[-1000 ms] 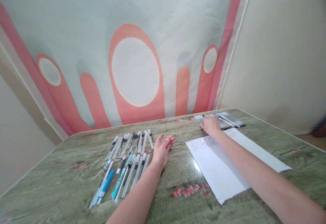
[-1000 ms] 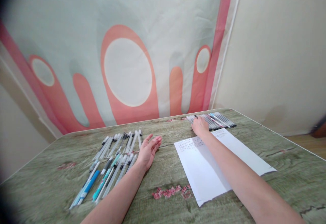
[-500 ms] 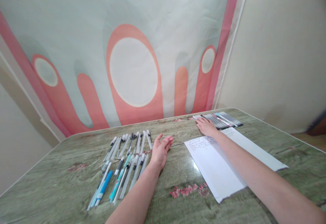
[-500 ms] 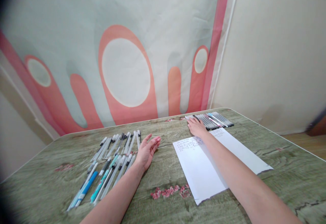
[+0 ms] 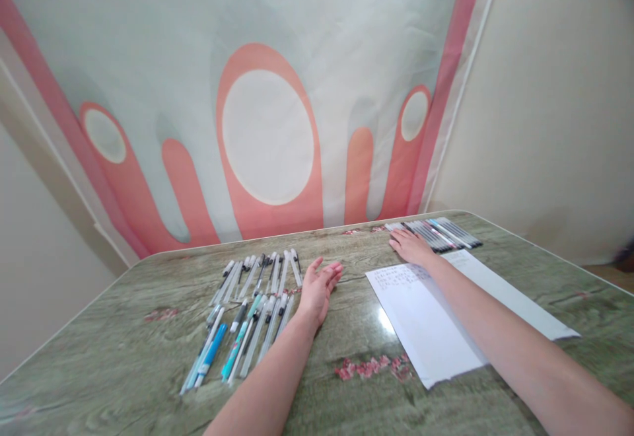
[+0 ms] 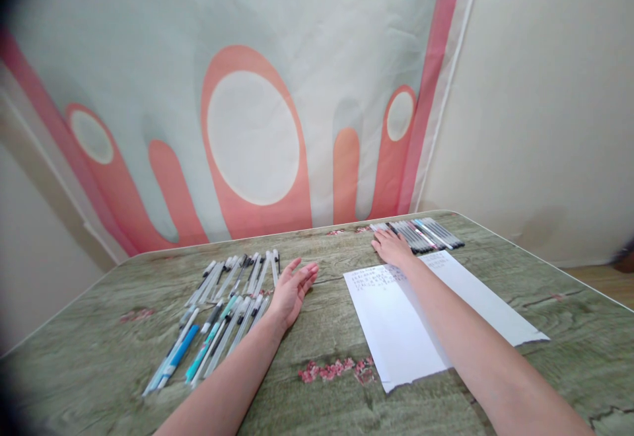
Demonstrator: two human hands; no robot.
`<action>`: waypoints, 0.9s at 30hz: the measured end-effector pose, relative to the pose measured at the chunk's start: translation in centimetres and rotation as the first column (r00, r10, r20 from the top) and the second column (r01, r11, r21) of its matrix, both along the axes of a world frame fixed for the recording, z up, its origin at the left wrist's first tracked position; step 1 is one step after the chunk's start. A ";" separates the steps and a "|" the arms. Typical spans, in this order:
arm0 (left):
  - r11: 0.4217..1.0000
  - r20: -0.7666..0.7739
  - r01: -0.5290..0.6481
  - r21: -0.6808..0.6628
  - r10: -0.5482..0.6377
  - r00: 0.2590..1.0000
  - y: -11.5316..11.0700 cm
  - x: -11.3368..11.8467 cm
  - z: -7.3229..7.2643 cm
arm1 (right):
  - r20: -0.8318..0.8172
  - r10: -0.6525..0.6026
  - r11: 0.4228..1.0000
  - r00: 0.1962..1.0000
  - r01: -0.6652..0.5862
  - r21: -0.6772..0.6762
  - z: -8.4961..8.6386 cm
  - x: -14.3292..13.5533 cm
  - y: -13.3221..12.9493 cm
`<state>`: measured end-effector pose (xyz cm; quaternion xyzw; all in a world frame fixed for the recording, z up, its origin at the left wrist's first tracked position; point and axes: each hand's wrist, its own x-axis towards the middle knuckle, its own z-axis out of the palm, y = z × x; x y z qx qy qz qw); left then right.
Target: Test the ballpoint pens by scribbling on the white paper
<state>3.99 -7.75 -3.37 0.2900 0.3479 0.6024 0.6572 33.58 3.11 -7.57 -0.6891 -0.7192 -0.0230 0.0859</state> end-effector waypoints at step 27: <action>0.897 -0.302 -0.248 0.366 0.366 0.880 -2.0 0.2 0.4 | -0.247 0.753 0.652 0.610 -0.743 0.151 4.9 -19.9 -1.5</action>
